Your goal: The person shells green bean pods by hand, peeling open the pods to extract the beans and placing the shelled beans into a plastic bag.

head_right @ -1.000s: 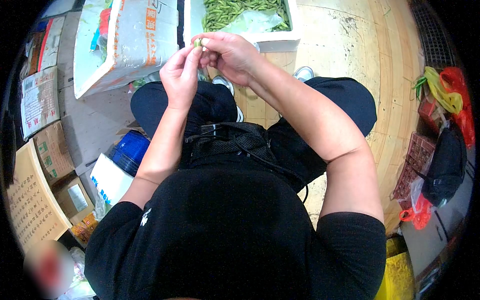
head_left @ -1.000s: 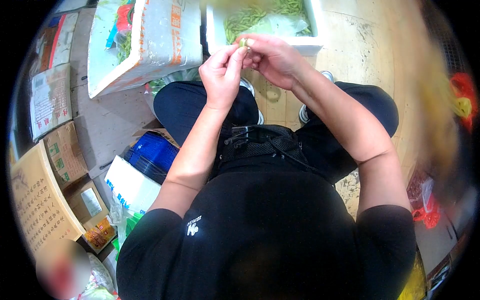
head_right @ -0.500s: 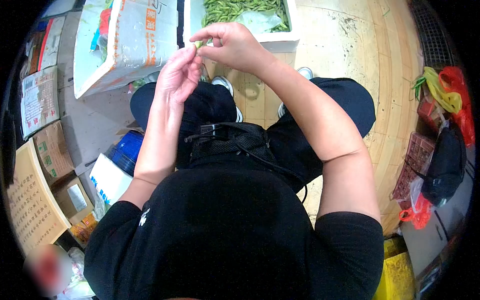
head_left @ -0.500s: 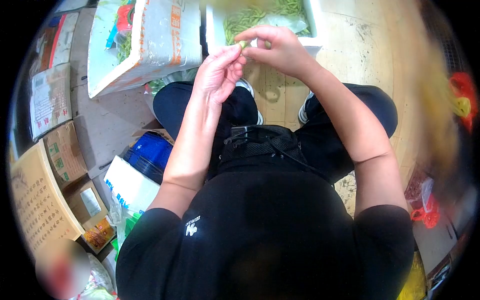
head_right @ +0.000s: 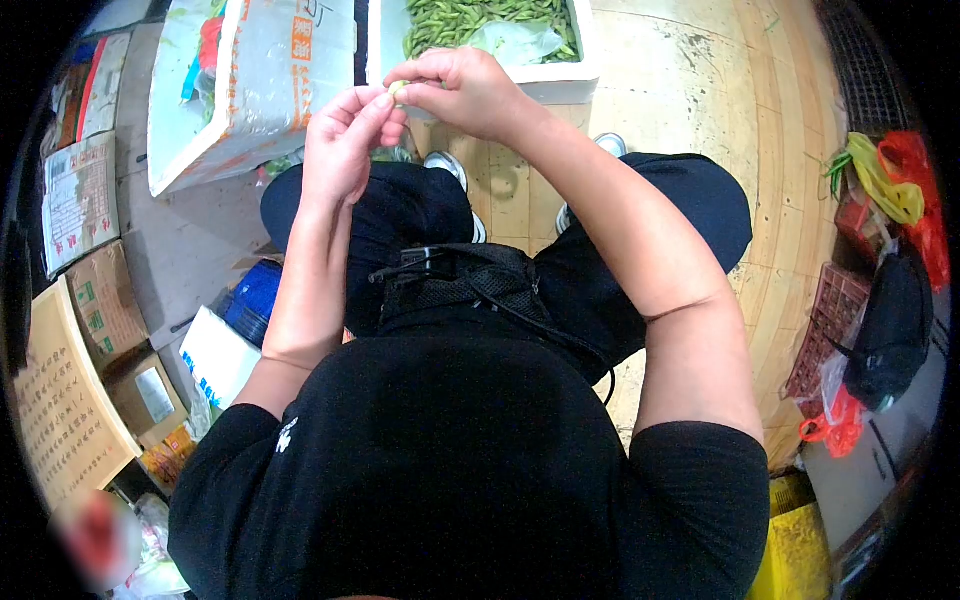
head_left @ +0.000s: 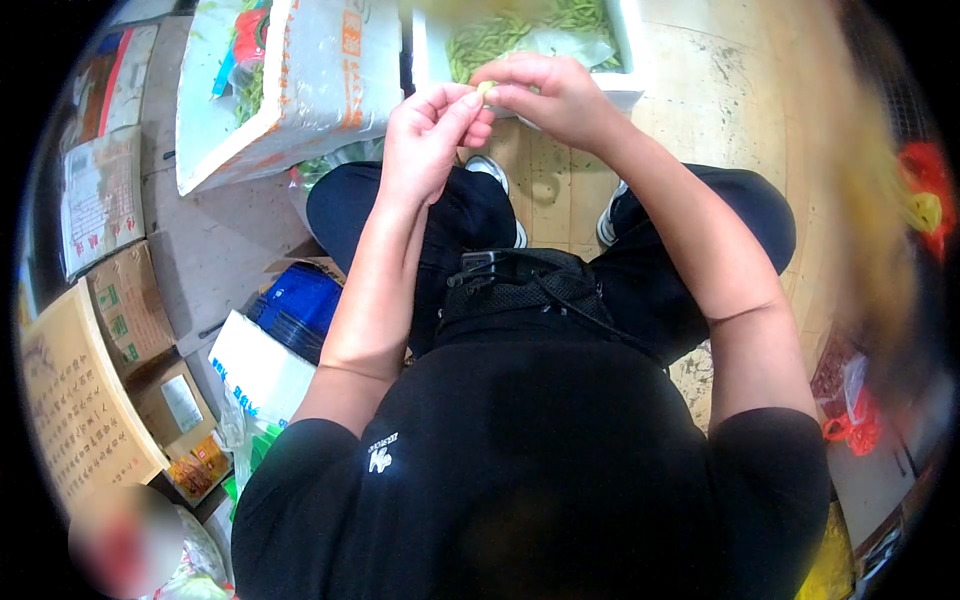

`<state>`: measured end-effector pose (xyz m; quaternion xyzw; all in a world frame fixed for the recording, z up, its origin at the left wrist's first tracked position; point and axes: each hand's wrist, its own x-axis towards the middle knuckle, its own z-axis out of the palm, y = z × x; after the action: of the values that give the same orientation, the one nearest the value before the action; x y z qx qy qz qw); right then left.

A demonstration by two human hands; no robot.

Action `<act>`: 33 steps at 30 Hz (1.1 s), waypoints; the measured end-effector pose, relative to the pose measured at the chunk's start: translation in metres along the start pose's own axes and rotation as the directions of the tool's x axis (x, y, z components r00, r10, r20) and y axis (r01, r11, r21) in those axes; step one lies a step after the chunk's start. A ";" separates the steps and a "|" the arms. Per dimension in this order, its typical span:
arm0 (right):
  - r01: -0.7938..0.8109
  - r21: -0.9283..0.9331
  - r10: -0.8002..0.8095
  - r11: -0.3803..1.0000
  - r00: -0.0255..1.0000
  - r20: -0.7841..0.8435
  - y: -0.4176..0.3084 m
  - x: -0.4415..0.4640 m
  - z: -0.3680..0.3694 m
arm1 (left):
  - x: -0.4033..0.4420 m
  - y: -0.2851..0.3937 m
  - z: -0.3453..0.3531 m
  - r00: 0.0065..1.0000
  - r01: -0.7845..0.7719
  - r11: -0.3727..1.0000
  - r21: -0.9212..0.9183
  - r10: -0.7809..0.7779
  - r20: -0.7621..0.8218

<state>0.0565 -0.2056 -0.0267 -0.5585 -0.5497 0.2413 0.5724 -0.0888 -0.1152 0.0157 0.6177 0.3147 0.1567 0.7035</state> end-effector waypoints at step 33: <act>-0.014 0.954 0.571 0.300 0.804 -0.168 0.030 0.005 -0.031 | 0.017 0.052 -0.101 0.755 -0.419 0.867 0.272 0.498 -0.426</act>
<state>0.0963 -0.2048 -0.0450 -0.2728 -0.0377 0.4632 0.8424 -0.1314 -0.0166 0.0582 0.6710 0.3298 0.4477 0.4903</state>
